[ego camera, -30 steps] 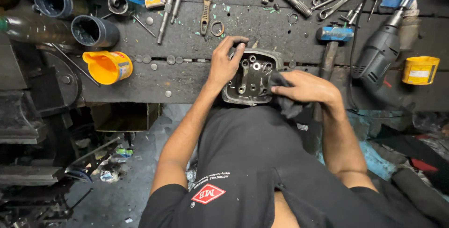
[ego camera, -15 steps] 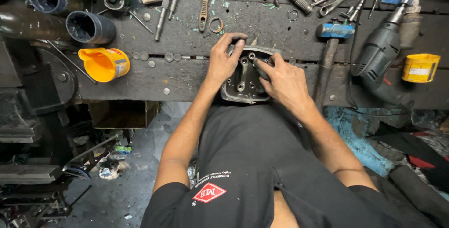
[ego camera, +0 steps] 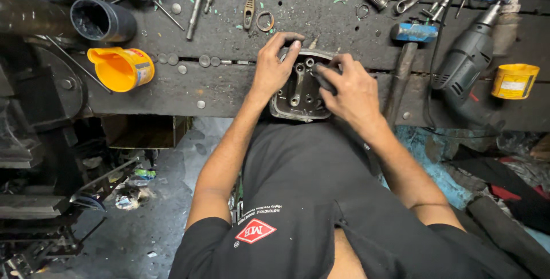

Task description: The person uses a rotary tool to grind the interior surfaces of a metal engine part, then wipes the part with a cloth and uses a screwdriver to scrape residue from the holes. The person continues to wipe and scrape the part repeatedly.

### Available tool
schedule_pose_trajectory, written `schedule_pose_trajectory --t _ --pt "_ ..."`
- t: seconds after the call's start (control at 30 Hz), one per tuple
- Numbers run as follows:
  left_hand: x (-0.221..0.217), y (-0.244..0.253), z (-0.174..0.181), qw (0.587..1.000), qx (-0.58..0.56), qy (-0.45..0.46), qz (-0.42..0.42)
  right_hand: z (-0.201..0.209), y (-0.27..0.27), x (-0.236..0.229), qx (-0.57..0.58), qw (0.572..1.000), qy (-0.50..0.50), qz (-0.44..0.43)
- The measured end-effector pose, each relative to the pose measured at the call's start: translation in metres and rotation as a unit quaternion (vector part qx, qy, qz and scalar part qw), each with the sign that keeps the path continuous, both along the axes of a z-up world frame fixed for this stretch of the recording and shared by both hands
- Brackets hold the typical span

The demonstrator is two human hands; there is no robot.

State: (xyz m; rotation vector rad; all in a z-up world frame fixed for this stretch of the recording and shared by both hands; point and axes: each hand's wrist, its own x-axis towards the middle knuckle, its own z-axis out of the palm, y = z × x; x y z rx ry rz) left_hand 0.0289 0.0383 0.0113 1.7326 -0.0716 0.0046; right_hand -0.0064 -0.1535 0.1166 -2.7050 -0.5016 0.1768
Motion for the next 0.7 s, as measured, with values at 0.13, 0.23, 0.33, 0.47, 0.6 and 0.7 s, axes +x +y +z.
schedule_pose_trajectory --t 0.13,0.23,0.33,0.47,0.6,0.7 --pt "0.000 0.000 0.001 1.000 -0.005 -0.001 0.002 -0.008 0.005 -0.009 -0.053 0.997 -0.039 0.045" --pt "-0.002 0.000 0.001 1.000 -0.003 0.002 0.008 -0.018 -0.002 -0.012 0.027 0.998 0.011 0.048" --pt "0.000 0.000 0.003 1.000 -0.005 0.001 0.007 -0.020 -0.025 -0.006 0.228 0.961 0.143 -0.056" --pt "-0.001 0.001 0.001 1.000 -0.013 0.005 0.006 -0.011 -0.056 -0.003 0.194 0.919 0.180 -0.291" --pt "0.002 0.000 -0.003 1.000 0.001 -0.012 0.008 -0.003 -0.069 -0.004 0.044 0.939 0.188 -0.285" --pt "0.001 -0.001 -0.003 1.000 0.001 -0.021 0.007 -0.001 -0.060 -0.013 0.177 0.978 0.089 -0.069"
